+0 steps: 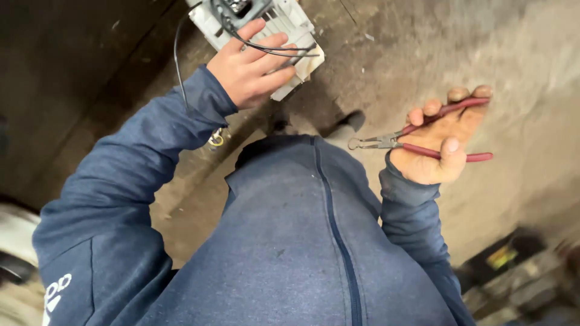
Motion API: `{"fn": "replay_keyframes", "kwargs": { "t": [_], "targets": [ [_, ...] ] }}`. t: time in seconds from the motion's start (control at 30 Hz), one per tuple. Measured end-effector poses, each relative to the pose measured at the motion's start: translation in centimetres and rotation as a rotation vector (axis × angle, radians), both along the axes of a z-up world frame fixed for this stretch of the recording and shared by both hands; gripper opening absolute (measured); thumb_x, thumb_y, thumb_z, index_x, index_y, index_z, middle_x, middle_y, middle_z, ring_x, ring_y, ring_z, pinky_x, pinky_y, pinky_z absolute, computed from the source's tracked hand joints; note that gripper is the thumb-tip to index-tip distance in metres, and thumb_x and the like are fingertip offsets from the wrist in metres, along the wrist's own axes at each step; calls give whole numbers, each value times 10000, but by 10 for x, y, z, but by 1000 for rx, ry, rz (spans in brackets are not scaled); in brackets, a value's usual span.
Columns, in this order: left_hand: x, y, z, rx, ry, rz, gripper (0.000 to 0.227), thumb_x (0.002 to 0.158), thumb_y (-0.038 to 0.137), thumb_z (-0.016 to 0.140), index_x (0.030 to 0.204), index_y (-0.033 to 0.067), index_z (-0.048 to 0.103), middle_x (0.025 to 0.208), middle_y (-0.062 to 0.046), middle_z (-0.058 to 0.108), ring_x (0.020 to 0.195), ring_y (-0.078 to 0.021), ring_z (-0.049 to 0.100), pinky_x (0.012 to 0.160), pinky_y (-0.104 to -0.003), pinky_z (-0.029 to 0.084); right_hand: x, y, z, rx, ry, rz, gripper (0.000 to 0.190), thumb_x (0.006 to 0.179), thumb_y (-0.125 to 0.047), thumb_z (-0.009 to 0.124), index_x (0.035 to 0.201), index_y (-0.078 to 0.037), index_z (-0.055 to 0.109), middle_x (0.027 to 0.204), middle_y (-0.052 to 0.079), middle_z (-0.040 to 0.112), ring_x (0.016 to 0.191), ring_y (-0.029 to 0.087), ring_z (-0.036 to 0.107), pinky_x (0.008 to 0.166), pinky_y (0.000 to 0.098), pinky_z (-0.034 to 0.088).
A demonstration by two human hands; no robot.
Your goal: The person fits a white plastic impeller onto the shaft of an electric pump motor, then taps the pump housing with a hammer to seat it. They use pliers on a fitting at the pump base and finally wipe the pump housing with a cloth.
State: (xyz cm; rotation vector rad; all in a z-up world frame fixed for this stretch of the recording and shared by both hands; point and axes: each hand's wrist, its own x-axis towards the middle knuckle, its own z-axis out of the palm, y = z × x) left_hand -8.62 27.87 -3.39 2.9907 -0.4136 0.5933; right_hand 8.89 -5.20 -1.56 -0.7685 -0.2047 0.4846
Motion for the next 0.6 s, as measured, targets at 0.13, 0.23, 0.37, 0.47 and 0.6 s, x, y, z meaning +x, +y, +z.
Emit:
{"fn": "replay_keyframes", "kwargs": {
  "t": [0.13, 0.23, 0.37, 0.47, 0.6],
  "targets": [
    [31, 12, 10, -224, 68, -160, 334, 832, 261, 798, 1128, 132, 714, 1389, -79, 680, 1398, -298, 549, 1209, -576, 300, -37, 14, -2, -141, -61, -154, 858, 874, -284, 836, 1568, -131, 355, 1324, 72, 525, 1080, 236, 604, 900, 383, 541],
    [54, 17, 10, -116, 109, -179, 321, 846, 307, 806, 1089, 115, 723, 1299, -41, 699, 1344, -279, 578, 1198, -550, 331, -49, 19, -18, -219, -124, -164, 945, 835, -298, 916, 1550, -148, 316, 1454, 114, 482, 1228, 306, 595, 953, 392, 539],
    [79, 16, -4, -228, 221, -239, 316, 847, 307, 798, 1098, 127, 727, 1202, -48, 713, 1179, -283, 619, 1118, -511, 390, -60, 25, -33, -279, -209, -163, 1038, 814, -296, 979, 1553, -175, 260, 1601, 114, 374, 1402, 320, 524, 1065, 406, 551],
    [92, 14, -4, -292, 362, -163, 168, 865, 267, 783, 994, 173, 731, 915, -27, 691, 1002, -269, 641, 1048, -477, 442, -67, 29, -38, -432, -253, -176, 1071, 789, -311, 977, 1559, -181, 245, 1662, 121, 323, 1467, 304, 481, 1117, 377, 535],
    [91, 13, -20, -341, 246, -143, 158, 923, 234, 750, 1056, 163, 704, 926, -23, 679, 971, -279, 631, 943, -431, 466, -70, 46, -47, -361, -256, -179, 1092, 788, -238, 998, 1554, -199, 221, 1671, 123, 331, 1429, 308, 499, 1121, 422, 575]
  ]
}}
